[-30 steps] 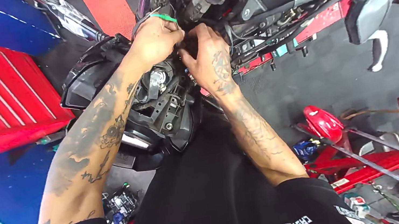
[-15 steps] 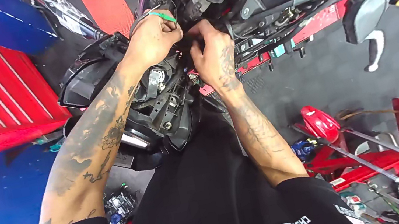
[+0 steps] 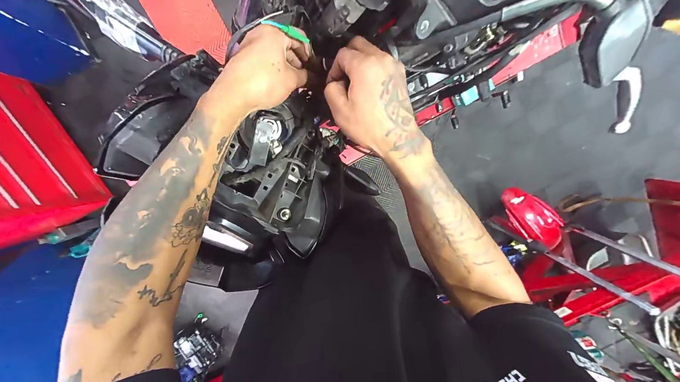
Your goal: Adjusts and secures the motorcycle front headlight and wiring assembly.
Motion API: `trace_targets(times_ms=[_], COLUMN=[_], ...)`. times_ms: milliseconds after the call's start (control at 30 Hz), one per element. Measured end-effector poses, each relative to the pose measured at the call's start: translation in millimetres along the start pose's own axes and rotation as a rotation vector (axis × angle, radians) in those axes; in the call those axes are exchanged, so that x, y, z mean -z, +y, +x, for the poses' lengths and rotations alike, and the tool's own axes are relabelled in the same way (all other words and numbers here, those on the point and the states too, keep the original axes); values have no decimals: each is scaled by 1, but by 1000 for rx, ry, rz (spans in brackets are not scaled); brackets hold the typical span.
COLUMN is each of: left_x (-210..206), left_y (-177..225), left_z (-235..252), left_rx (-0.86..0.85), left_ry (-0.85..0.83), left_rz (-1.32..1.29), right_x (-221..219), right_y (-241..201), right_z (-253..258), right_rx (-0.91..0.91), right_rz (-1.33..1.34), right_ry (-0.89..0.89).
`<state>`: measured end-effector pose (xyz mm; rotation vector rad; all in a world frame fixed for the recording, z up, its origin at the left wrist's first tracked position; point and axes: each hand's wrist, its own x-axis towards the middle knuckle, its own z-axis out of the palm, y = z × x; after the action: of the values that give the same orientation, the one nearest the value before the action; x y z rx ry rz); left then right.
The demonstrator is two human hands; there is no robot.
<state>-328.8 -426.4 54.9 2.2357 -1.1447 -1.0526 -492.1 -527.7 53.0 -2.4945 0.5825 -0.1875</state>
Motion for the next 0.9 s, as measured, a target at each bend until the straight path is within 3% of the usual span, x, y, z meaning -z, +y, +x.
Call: trace_targets(times_ms=[133,300,500,567,733,900], left_x=[-2,-3,-3,-4,-2,-7], left_y=[4,9,9,9,13,14], left_z=[-1,-3,1,0,0,5], left_rx=[78,161,185,185,220,281], left_ry=[16,23,-5,-18,-1,54], left_rz=[-44,-133,-137,-128,-81,-75], right_x=[4,-15,-33,-32,-16,-14], right_y=[2,-3,11,11,-3,0], right_z=[-3,-7,-7,-4,10,4], right_rx=[-85,-165,-39,-32,-151,-163], right_rz=[-79,-128,-242,-276,-316,-295], right_ry=[-83,175,321,282,-19,-10])
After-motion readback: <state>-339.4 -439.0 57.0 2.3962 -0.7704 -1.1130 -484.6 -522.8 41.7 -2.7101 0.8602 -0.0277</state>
